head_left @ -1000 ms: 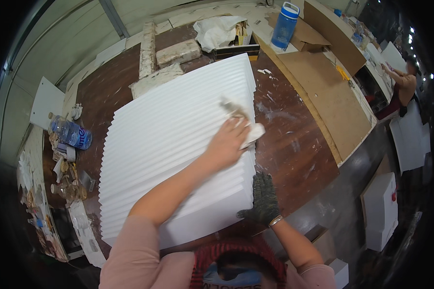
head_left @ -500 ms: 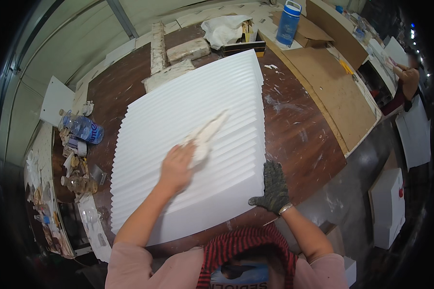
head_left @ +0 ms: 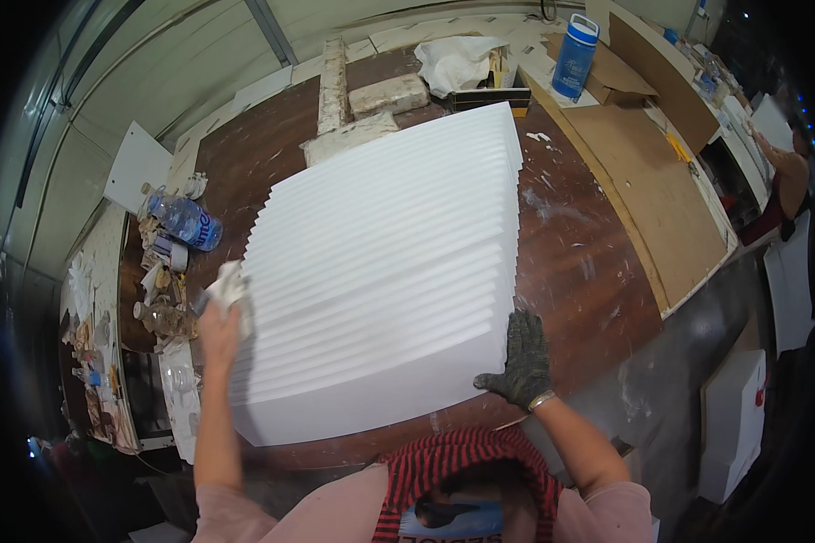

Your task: The person wipes a stack of white corrugated foam panels with a cloth, then uses a small metal scraper to remove residue from the panel surfaces. The person repeatedly wipes and scrapes the panels, occasionally lifting and restacking them on the workbench.

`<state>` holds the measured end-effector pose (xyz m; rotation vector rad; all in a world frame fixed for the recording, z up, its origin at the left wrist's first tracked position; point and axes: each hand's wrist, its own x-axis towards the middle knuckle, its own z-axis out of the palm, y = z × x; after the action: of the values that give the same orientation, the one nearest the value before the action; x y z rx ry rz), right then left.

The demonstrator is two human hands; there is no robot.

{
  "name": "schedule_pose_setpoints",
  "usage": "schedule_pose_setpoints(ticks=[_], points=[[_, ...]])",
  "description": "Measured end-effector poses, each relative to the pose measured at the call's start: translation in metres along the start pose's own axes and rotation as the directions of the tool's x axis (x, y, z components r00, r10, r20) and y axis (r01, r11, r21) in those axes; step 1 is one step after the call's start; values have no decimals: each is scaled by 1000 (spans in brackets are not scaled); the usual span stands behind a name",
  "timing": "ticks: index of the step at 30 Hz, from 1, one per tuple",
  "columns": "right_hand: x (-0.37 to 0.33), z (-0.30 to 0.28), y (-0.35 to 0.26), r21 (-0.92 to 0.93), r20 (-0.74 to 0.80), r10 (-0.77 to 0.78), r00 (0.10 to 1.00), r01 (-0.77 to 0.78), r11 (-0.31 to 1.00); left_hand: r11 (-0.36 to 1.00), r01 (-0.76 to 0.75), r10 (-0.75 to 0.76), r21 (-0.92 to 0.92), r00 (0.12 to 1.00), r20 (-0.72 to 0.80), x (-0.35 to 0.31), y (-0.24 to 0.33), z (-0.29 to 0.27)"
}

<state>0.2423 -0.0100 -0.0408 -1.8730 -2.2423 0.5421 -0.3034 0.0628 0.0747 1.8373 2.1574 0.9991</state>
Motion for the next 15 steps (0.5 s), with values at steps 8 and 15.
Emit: schedule_pose_setpoints(ticks=[8, 15], points=[[-1, 0, 1, -7, -44, -31, 999, 30, 1000, 804, -585, 589, -106, 760, 275, 39, 246, 266], [2, -2, -2, -44, 46, 28, 999, -26, 999, 694, -612, 716, -379, 642, 275, 101, 350, 314]])
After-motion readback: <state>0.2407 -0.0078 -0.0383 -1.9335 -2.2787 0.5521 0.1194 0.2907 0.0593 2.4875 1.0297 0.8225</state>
